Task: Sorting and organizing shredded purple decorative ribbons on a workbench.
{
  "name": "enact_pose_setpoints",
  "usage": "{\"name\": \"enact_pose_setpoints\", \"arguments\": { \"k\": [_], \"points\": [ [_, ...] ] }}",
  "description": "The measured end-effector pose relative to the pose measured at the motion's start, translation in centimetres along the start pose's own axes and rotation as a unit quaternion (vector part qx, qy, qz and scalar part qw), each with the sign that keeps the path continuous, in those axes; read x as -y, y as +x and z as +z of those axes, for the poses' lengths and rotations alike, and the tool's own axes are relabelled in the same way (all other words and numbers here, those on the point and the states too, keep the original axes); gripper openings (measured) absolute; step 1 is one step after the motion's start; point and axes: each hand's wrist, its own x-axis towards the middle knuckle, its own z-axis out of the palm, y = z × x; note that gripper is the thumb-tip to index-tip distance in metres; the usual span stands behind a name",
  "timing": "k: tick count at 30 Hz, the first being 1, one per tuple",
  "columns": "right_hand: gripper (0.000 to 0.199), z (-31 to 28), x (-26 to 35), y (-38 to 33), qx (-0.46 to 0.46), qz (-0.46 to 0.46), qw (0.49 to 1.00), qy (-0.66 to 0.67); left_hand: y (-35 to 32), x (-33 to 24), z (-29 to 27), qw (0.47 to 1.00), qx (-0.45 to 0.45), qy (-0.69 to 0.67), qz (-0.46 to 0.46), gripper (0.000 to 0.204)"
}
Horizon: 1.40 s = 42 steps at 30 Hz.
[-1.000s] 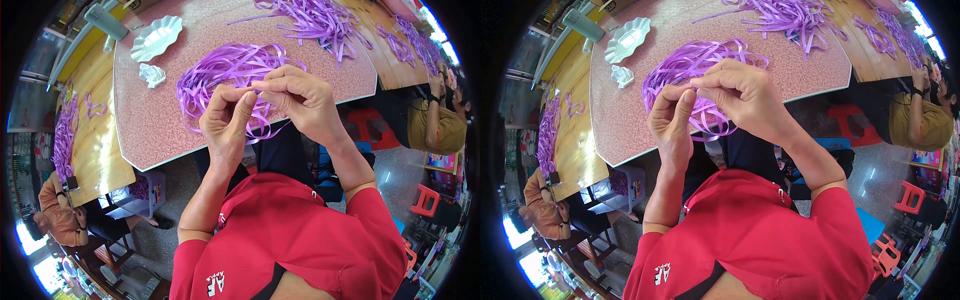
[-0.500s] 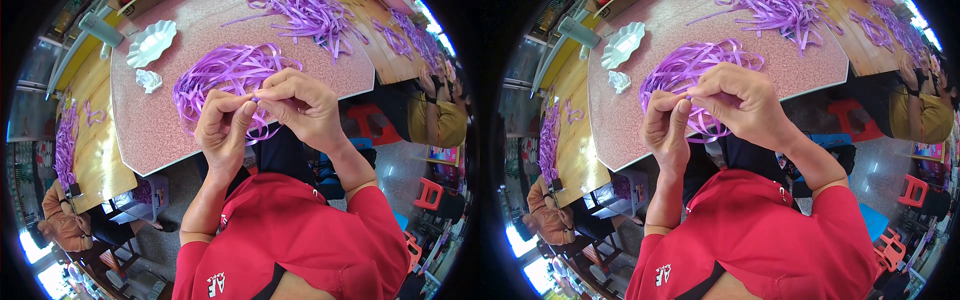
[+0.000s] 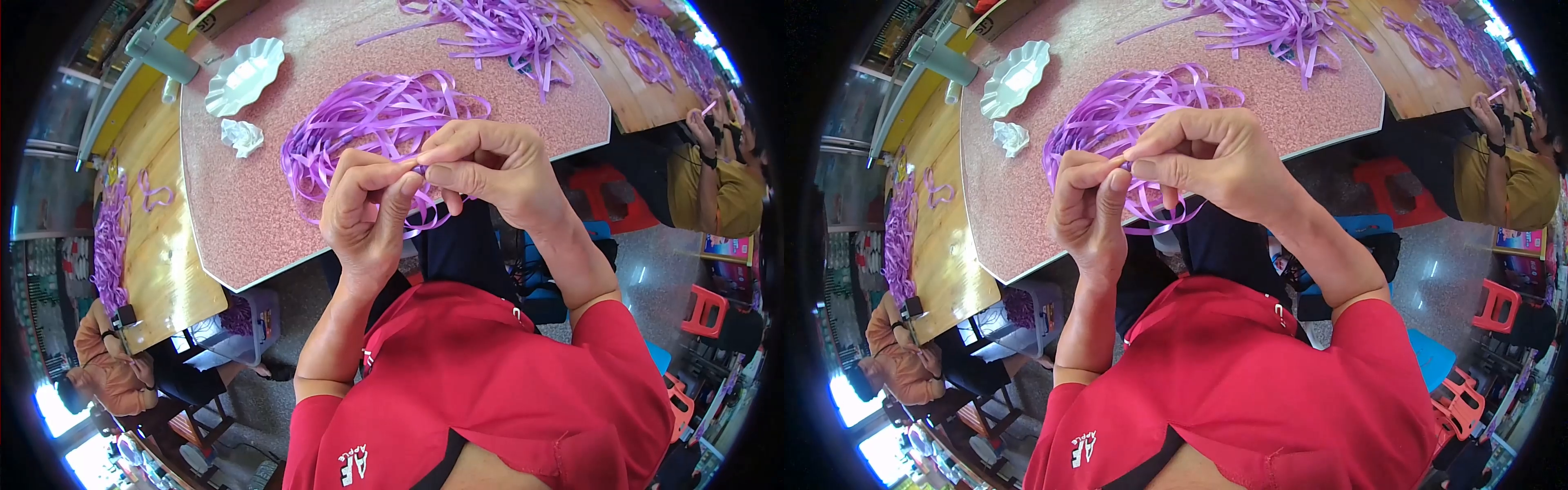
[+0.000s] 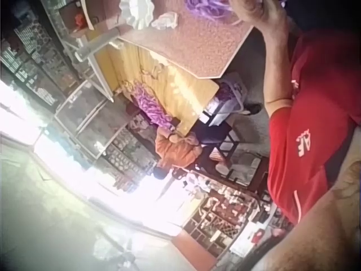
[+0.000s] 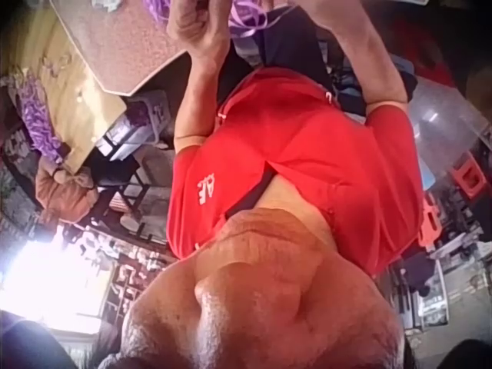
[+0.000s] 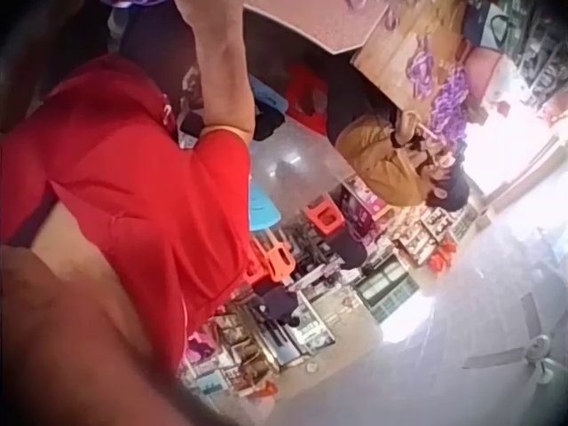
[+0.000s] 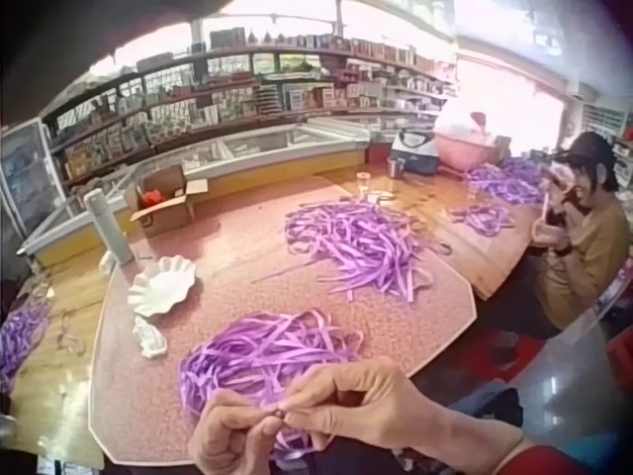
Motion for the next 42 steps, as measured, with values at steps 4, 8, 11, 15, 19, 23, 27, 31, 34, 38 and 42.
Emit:
{"name": "enact_pose_setpoints", "arguments": {
  "k": [4, 8, 11, 15, 19, 23, 27, 31, 34, 38, 42],
  "points": [
    [0.012, 0.5, -0.1, 0.0, -0.016, 0.037, 0.999, 0.016, -0.3, -0.1, 0.2, 1.0, -0.015, 0.0, 0.001, 0.008],
    [0.011, -0.1, -1.4, 0.5, -0.002, -0.129, 0.98, -0.15, -0.5, 0.1, 0.2, 0.986, -0.017, -0.117, -0.114, 0.006],
    [0.012, -0.5, -2.1, 1.0, 0.004, -0.124, 0.977, -0.174, -0.3, 0.9, -0.1, 0.966, -0.005, -0.192, -0.174, 0.007],
    [0.014, -0.1, -2.6, 0.8, -0.046, -0.06, 0.996, -0.04, 0.2, 0.5, 0.0, 0.961, 0.01, -0.181, -0.211, 0.013],
    [0.015, -0.1, -2.5, 0.5, -0.058, -0.06, 0.996, -0.03, 0.2, -0.4, 0.3, 0.97, 0.03, -0.143, -0.196, 0.019],
    [0.014, 0.3, -2.1, 0.3, -0.06, -0.061, 0.996, -0.012, 0.1, -0.7, 0.3, 0.971, 0.029, -0.113, -0.209, 0.029],
    [0.014, 0.7, -1.5, 0.0, -0.055, -0.038, 0.998, -0.004, 0.0, 0.4, -0.4, 0.988, 0.092, -0.037, -0.117, 0.029],
    [0.016, 0.8, -1.0, -0.3, -0.037, -0.009, 0.999, 0.006, 0.8, 0.8, -1.0, 0.982, 0.156, 0.104, 0.019, 0.021],
    [0.017, 1.1, -0.2, -0.4, -0.033, 0.022, 0.998, 0.047, 0.8, 0.5, -1.1, 0.98, 0.139, 0.117, 0.086, 0.018],
    [0.017, 1.1, 0.0, -0.7, -0.007, 0.016, 1.0, -0.015, 0.4, 0.8, -1.1, 0.981, 0.121, 0.09, 0.122, 0.017],
    [0.016, 1.4, -0.2, -0.9, -0.012, -0.09, 0.991, -0.096, 0.1, 1.1, -0.6, 0.986, 0.08, 0.08, 0.119, 0.018]
  ]
}}
